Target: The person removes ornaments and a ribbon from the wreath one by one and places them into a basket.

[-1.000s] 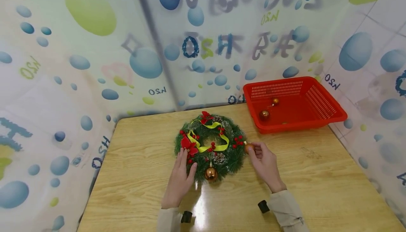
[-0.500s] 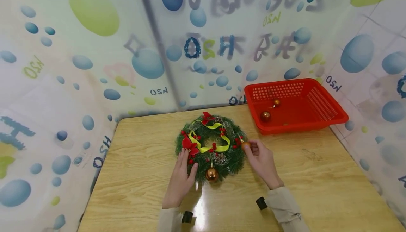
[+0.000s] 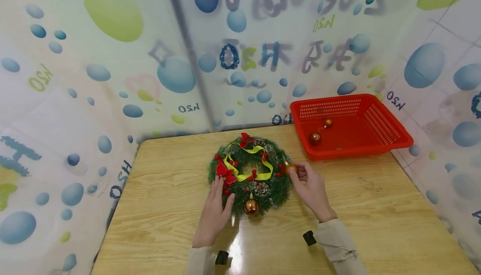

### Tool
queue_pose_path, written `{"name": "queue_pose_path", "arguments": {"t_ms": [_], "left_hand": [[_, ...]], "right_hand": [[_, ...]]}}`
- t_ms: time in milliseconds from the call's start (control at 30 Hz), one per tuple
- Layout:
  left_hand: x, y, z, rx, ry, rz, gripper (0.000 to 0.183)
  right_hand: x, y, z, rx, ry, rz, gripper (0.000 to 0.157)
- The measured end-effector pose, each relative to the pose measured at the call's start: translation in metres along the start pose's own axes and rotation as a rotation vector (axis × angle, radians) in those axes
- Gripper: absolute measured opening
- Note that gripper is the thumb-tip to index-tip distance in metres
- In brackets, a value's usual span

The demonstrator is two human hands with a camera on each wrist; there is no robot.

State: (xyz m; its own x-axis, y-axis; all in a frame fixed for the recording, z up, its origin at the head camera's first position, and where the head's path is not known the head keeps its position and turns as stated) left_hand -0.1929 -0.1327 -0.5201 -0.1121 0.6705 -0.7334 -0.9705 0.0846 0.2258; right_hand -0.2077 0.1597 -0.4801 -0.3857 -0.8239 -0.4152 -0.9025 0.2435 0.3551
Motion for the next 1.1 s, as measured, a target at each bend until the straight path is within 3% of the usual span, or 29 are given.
{"name": "queue_pose_path", "arguments": {"t_ms": [633,900,1100], "left_hand": [[0.000,-0.001,0.000,0.009,0.011,0.009,0.070],[0.001,-0.001,0.001,0.014,0.012,0.008,0.069],[-0.001,-0.001,0.002,0.021,0.019,0.019,0.068]], "right_hand": [[-0.009,0.029,-0.020,-0.047,0.006,0.013,0.031],[-0.035,0.058,-0.024,-0.123,-0.037,0.125,0.029],[-0.054,0.080,-0.022,-0.112,-0.072,0.161,0.033]]}}
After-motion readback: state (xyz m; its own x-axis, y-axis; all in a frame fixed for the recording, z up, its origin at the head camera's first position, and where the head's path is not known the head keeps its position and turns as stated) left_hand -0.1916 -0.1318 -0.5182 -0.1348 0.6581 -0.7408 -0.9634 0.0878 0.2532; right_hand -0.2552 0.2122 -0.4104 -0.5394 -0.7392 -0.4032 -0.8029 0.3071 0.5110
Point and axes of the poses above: each hand's wrist, its own y-axis towards the middle knuckle, its own x-axis out of the palm, z = x × y, the point moved 7 cm from there along y, towards the middle knuckle, and after that the axes turned 7 degrees about z, right-handed, at the moved point
